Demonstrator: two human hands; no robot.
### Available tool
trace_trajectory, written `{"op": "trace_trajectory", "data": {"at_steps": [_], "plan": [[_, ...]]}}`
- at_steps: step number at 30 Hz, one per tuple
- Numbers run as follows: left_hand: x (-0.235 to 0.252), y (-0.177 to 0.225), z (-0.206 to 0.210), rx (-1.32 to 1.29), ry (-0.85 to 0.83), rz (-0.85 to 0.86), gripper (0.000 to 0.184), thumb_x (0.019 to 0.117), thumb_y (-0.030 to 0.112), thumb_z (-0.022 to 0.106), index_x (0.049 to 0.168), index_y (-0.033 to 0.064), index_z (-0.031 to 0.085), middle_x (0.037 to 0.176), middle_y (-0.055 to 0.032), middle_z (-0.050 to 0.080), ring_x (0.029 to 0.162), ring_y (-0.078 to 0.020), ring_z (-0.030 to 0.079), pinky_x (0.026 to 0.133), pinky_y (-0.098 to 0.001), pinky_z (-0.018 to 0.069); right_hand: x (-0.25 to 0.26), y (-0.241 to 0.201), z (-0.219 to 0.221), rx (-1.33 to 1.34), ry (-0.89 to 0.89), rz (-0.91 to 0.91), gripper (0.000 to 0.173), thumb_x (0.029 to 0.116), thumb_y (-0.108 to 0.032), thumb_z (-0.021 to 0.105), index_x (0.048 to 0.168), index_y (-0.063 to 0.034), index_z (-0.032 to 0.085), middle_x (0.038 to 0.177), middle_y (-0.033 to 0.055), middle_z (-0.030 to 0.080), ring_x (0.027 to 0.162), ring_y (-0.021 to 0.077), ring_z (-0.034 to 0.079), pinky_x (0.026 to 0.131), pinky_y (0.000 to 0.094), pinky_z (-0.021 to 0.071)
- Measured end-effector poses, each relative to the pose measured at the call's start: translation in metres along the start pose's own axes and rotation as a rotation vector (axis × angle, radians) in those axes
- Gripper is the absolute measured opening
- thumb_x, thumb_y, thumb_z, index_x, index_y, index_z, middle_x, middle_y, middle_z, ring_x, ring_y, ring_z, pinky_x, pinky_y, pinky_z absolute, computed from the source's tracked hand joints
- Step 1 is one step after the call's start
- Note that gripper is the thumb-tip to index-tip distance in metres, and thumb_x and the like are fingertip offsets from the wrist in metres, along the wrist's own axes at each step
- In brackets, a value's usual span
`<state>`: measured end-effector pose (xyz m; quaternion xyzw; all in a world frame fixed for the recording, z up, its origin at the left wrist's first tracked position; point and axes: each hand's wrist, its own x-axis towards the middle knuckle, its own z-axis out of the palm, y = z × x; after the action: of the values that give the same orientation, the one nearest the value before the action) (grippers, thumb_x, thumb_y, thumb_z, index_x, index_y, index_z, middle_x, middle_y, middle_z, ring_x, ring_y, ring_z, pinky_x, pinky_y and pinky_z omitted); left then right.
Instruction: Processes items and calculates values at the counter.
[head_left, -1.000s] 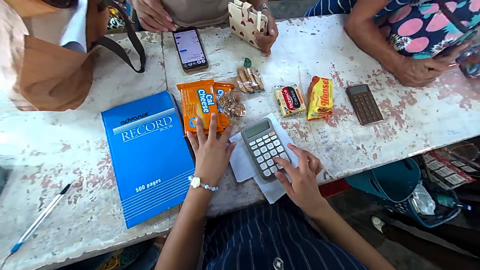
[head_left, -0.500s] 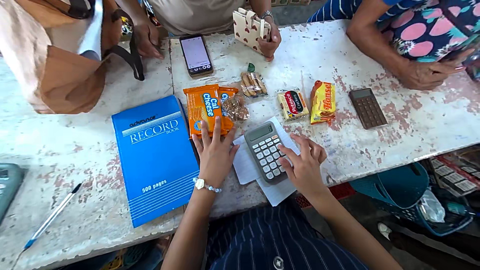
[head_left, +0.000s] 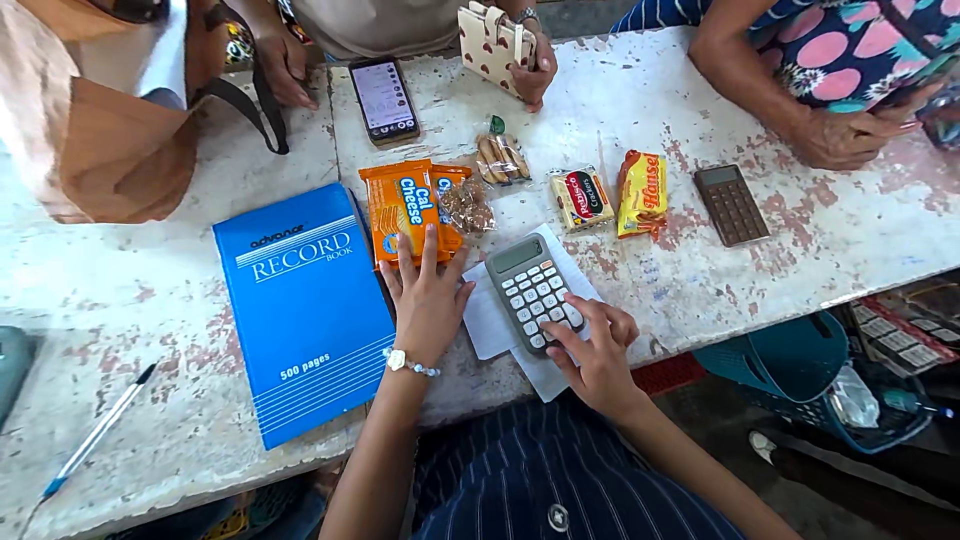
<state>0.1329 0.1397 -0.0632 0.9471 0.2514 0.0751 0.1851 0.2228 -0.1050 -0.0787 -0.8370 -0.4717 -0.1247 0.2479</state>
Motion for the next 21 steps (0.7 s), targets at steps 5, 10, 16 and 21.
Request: {"op": "trace_trajectory", "data": {"at_steps": [5, 10, 16, 21], "plan": [[0.000, -0.002, 0.004, 0.004, 0.034, 0.029, 0.048, 0.0995, 0.036, 0.062, 0.145, 0.0239, 0.059, 0.168, -0.0182, 0.022, 0.153, -0.0535, 0.009, 0.112, -0.0805, 0.0053, -0.005, 0.006, -0.004, 0.084, 0.117, -0.024, 0.042, 0.1071, -0.056, 0.033, 0.119, -0.0311, 0.066, 0.136, 0.0024, 0.056, 0.133, 0.0202, 0.044, 0.113, 0.0435, 0.0230], [0.000, -0.002, 0.003, -0.001, 0.021, 0.017, 0.048, 0.1001, 0.038, 0.061, 0.146, 0.0242, 0.059, 0.169, -0.0186, 0.021, 0.153, -0.0537, 0.008, 0.112, -0.0803, 0.0049, -0.023, 0.018, -0.004, 0.036, 0.141, -0.007, 0.037, 0.1078, -0.051, 0.037, 0.113, -0.0292, 0.066, 0.132, 0.0022, 0.058, 0.129, 0.0195, 0.046, 0.110, 0.0407, 0.0244], [0.000, -0.001, 0.004, -0.003, 0.028, 0.018, 0.048, 0.0996, 0.037, 0.062, 0.145, 0.0234, 0.059, 0.169, -0.0184, 0.020, 0.154, -0.0531, 0.007, 0.112, -0.0801, 0.0043, -0.034, 0.020, 0.004, 0.036, 0.128, 0.005, 0.038, 0.1076, -0.051, 0.036, 0.117, -0.0293, 0.065, 0.133, 0.0012, 0.055, 0.131, 0.0178, 0.043, 0.112, 0.0397, 0.0217], [0.000, -0.003, 0.006, 0.013, 0.043, 0.026, 0.048, 0.0998, 0.038, 0.061, 0.146, 0.0246, 0.059, 0.170, -0.0165, 0.020, 0.154, -0.0525, 0.007, 0.113, -0.0799, 0.0043, -0.033, 0.020, 0.007, 0.047, 0.143, 0.000, 0.035, 0.1076, -0.050, 0.037, 0.115, -0.0296, 0.065, 0.133, 0.0007, 0.055, 0.131, 0.0174, 0.044, 0.112, 0.0397, 0.0219]]}}
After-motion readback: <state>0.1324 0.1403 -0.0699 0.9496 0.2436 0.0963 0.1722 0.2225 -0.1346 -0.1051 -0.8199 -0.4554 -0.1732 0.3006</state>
